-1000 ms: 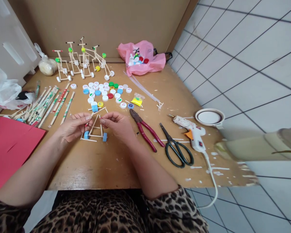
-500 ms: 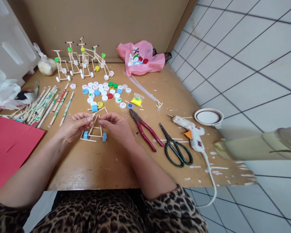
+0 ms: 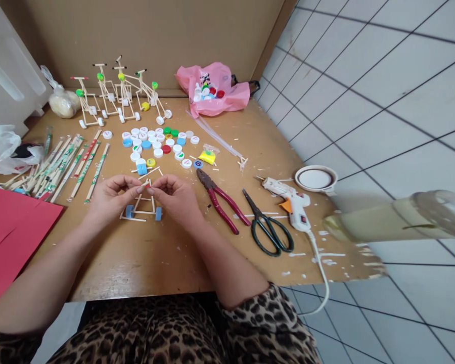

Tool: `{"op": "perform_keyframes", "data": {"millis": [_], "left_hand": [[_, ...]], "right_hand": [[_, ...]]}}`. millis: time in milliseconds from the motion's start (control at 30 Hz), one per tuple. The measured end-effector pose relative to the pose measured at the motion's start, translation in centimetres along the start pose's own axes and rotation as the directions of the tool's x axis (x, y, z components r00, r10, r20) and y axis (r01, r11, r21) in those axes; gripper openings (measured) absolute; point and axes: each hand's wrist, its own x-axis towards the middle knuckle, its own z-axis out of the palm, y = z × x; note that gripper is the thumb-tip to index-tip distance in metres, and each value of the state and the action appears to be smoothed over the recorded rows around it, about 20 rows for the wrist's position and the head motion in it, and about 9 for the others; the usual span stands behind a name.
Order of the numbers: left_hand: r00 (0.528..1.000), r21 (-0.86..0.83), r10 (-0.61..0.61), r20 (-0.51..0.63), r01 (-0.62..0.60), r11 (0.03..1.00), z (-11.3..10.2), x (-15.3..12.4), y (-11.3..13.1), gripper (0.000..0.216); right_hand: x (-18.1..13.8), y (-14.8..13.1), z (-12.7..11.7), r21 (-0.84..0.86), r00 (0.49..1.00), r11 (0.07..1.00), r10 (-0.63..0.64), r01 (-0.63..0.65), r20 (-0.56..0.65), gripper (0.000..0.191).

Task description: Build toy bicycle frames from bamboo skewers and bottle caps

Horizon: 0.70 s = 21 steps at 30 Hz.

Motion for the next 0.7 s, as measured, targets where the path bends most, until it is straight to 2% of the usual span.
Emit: {"op": "perform_keyframes", "data": {"millis": [300,700], "left_hand": [[0.981,0.216,0.191,-0.028,-0.181,0.959,-0.07,-0.29,0.16,0.011],[0.968,0.24,0.25,0.016,-0.247,0.939,-0.22,-0.33,0.39,0.009]], "right_hand": [[0.1,-0.06,0.01,0.008,0.999,1.0,0.028,-0.028,-0.017,0.029],[0.17,0.18,-0.14,-0.045,1.0,0.999,0.02,-0.021,-0.017,0.029]]}}
